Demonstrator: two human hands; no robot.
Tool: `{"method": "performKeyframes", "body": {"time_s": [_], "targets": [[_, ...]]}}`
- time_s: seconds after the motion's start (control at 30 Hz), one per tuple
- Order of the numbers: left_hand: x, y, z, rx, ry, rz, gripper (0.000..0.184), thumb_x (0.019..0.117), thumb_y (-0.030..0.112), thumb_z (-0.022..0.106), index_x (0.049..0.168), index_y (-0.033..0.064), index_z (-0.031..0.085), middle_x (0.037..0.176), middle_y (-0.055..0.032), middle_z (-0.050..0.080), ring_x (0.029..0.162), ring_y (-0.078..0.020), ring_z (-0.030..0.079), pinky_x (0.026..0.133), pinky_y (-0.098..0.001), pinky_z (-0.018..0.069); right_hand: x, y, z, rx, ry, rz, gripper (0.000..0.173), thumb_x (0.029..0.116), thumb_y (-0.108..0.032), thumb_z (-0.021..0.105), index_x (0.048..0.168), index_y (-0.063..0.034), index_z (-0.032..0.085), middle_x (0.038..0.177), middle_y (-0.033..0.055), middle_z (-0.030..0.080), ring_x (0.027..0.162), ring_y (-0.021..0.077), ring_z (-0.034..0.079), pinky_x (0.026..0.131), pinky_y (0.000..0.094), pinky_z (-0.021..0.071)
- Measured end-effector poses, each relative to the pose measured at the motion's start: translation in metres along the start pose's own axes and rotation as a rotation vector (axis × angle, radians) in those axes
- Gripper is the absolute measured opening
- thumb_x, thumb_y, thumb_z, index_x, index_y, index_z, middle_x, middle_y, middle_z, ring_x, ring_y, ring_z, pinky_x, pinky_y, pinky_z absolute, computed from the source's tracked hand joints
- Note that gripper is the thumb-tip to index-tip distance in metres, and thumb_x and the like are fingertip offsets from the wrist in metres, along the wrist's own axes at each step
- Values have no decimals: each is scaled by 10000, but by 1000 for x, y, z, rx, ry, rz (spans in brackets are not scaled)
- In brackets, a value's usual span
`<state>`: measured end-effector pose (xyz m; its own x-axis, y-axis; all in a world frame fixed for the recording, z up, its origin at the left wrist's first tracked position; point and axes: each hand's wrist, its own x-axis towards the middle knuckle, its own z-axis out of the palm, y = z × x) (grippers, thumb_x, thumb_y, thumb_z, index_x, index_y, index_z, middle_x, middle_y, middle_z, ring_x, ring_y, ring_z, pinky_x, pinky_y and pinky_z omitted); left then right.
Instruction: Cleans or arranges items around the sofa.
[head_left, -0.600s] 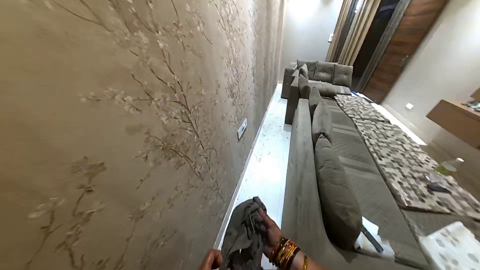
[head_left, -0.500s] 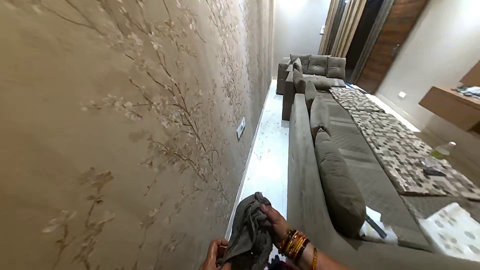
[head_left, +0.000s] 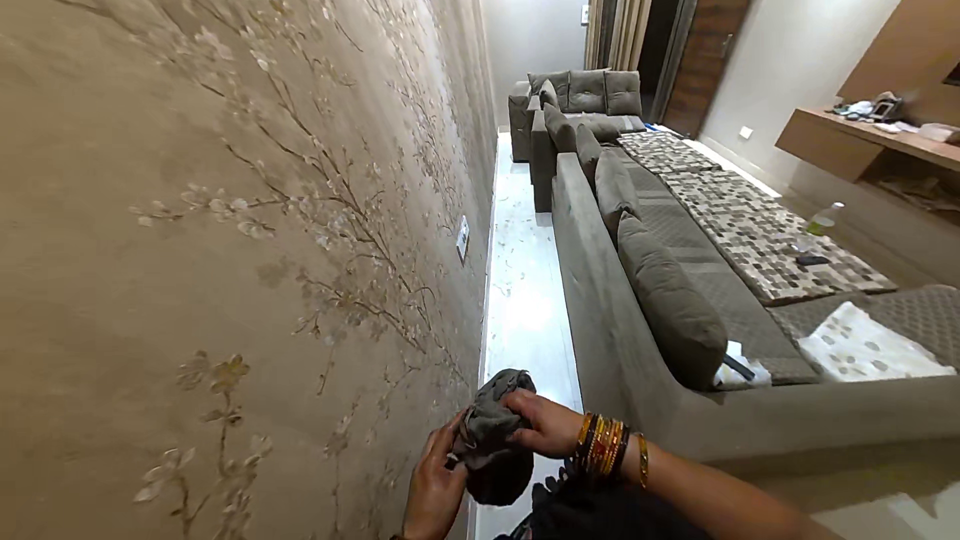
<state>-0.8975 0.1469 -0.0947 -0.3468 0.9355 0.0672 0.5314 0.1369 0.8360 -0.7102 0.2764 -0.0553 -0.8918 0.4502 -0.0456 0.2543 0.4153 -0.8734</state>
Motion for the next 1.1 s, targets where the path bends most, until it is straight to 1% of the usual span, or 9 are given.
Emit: {"method": "performKeyframes", "body": {"time_s": [0.1, 0.23, 0.37, 0.47, 0.63, 0.73, 0.9, 1.0, 1.1], "targets": [[5, -4, -5, 47, 82, 137, 475, 813, -39, 572, 1274, -83, 673, 1224, -305, 647, 1100, -391, 664, 932, -505, 556, 4, -8, -1, -76, 48, 101, 423, 997, -104, 615, 1369, 86, 548, 1367, 304, 572, 1295, 406, 563, 1118, 533, 424], [20, 1, -7, 32, 72, 216, 466, 855, 20, 518, 1283, -88, 667, 1286, -321, 590, 1147, -364, 624, 958, -437, 539, 7, -14, -11, -86, 203, 216, 395, 1021, -194, 614, 1331, 52, 614, 1278, 256, 646, 1224, 367, 614, 1084, 519, 446], [46, 3, 2, 14, -55, 188, 451, 943, 90, 493, 1335, -96, 613, 1351, -303, 586, 1266, -373, 589, 1088, -476, 476, 15, -10, -28, -21, 318, 271, 355, 1002, -220, 667, 1275, 6, 644, 1094, 210, 718, 1026, 321, 700, 947, 519, 530], [74, 0, 13, 62, -203, 137, 429, 974, 101, 489, 1343, -84, 606, 1357, -279, 599, 1295, -378, 574, 1127, -503, 441, 26, -1, -40, 6, 335, 342, 383, 1003, -285, 676, 1277, -20, 629, 1058, 188, 712, 971, 301, 696, 905, 510, 538], [131, -4, 30, 24, -338, 5, 406, 966, 27, 486, 1340, -75, 609, 1349, -252, 618, 1286, -329, 587, 1126, -464, 443, 54, 46, -68, 48, 316, 453, 425, 1037, -337, 602, 1326, -26, 612, 1148, 221, 691, 1073, 353, 668, 973, 552, 494], [177, -12, 43, -145, -355, -94, 420, 895, 25, 470, 1279, -70, 612, 1238, -195, 669, 1166, -223, 644, 1037, -421, 509, 75, 66, -101, 61, 253, 468, 441, 1035, -307, 596, 1359, -9, 575, 1172, 245, 675, 1091, 379, 658, 986, 569, 485], [255, 2, 60, -487, -239, -243, 358, 858, 27, 429, 1157, -66, 602, 1001, -56, 697, 891, -76, 671, 831, -303, 572, 107, 98, -157, 75, 83, 574, 516, 1049, -384, 571, 1393, -1, 541, 1185, 281, 659, 1111, 421, 646, 984, 598, 477], [292, 19, 71, -582, -305, -331, 486, 896, 165, 451, 1333, -40, 503, 1056, -54, 675, 888, -86, 674, 785, -306, 587, 116, 118, -190, 105, 57, 586, 591, 1030, -452, 588, 1409, -4, 526, 1190, 284, 656, 1107, 424, 646, 978, 601, 481], [330, 24, 87, -546, -413, -252, 771, 872, 406, 615, 1459, -44, 397, 1236, -99, 656, 1055, -103, 672, 902, -326, 587, 127, 132, -219, 90, 40, 544, 747, 945, -497, 701, 1471, -21, 468, 1253, 287, 644, 1179, 429, 630, 1023, 618, 469]]}}
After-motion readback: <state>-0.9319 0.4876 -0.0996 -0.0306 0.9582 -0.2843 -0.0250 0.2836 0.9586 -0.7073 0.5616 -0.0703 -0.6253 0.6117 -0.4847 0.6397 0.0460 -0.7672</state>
